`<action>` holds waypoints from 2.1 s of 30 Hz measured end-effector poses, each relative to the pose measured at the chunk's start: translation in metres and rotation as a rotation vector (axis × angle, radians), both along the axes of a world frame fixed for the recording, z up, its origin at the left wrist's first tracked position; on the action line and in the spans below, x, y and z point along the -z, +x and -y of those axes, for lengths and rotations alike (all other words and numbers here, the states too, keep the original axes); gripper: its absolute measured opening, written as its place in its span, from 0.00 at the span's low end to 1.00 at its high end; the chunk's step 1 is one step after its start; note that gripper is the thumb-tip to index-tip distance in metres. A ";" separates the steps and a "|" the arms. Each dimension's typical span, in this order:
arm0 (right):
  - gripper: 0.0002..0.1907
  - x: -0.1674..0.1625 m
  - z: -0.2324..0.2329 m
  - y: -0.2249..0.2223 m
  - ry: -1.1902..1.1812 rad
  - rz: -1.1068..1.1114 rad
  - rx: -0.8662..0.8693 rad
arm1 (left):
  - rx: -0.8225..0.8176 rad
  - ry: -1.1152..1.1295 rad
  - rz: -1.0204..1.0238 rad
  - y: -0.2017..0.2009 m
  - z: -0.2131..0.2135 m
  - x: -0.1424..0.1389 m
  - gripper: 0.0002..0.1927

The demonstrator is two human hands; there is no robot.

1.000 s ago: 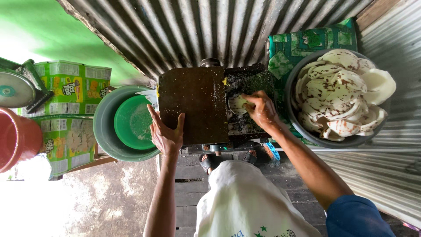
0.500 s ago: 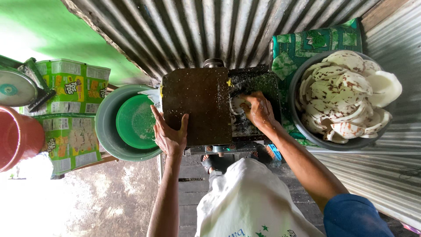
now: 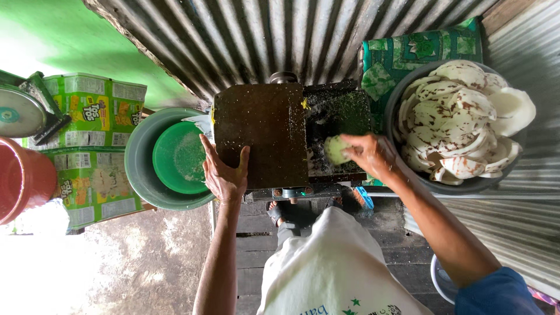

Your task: The person presses halved coconut pieces against a rotating manual grater to shred the flesh, holding the machine steady with one hand while moving each coconut half with the other. Shredded coconut collects in the machine and falls into a green basin below, and a large bowl of ungrated coconut halves sits beside the work area.

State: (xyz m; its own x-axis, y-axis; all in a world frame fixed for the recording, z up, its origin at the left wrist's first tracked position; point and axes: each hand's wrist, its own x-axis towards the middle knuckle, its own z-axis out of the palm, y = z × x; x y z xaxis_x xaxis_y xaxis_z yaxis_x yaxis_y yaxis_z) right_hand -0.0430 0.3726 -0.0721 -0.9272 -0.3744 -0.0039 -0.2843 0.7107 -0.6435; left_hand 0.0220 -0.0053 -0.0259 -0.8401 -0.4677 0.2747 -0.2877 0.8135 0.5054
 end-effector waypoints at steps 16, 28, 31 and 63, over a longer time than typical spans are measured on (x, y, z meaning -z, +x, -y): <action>0.25 -0.051 0.058 0.023 0.171 0.112 0.070 | 0.007 0.020 0.033 0.001 0.000 -0.003 0.60; 0.24 -0.033 0.065 0.010 0.203 0.144 0.043 | 0.017 0.023 0.014 0.002 -0.002 -0.005 0.58; 0.23 -0.021 0.064 0.003 0.221 0.149 0.007 | 0.009 0.015 0.018 0.003 -0.001 -0.003 0.59; 0.25 -0.023 0.089 -0.034 0.218 0.079 0.105 | -0.013 0.064 0.092 0.000 -0.001 -0.003 0.60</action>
State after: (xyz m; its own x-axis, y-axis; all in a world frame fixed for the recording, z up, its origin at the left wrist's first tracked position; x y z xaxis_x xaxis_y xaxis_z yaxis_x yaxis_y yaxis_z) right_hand -0.0768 0.2840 -0.0487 -0.9544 -0.2589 -0.1484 -0.1566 0.8580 -0.4892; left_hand 0.0225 -0.0046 -0.0231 -0.8541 -0.4931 0.1657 -0.3459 0.7762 0.5272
